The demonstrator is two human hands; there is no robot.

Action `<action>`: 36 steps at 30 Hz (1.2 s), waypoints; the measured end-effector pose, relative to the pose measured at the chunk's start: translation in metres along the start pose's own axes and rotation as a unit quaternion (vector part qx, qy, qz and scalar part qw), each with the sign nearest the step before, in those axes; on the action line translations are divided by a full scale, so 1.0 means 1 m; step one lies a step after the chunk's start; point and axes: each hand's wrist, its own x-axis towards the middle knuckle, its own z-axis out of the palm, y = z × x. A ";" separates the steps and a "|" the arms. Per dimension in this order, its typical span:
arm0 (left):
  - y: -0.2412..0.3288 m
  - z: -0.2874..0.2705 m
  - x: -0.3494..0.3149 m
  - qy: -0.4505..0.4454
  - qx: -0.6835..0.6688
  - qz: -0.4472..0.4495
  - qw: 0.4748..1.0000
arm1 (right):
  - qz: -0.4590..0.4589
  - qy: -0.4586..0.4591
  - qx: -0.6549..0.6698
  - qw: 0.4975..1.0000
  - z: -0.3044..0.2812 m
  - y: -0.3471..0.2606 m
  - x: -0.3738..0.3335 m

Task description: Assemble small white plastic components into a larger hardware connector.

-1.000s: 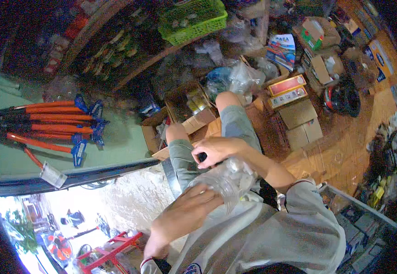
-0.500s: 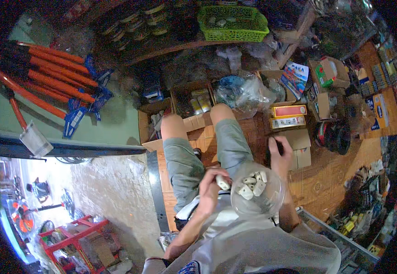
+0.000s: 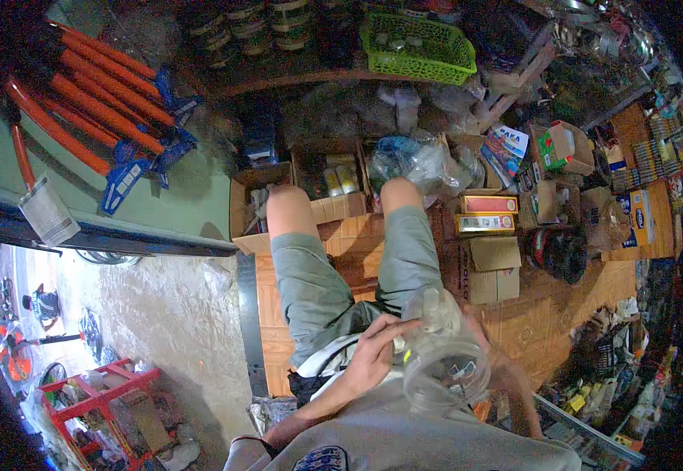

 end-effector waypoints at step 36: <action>0.013 -0.113 0.076 0.426 -0.150 -0.046 0.891 | 0.079 0.346 0.393 0.848 -0.013 -0.002 0.152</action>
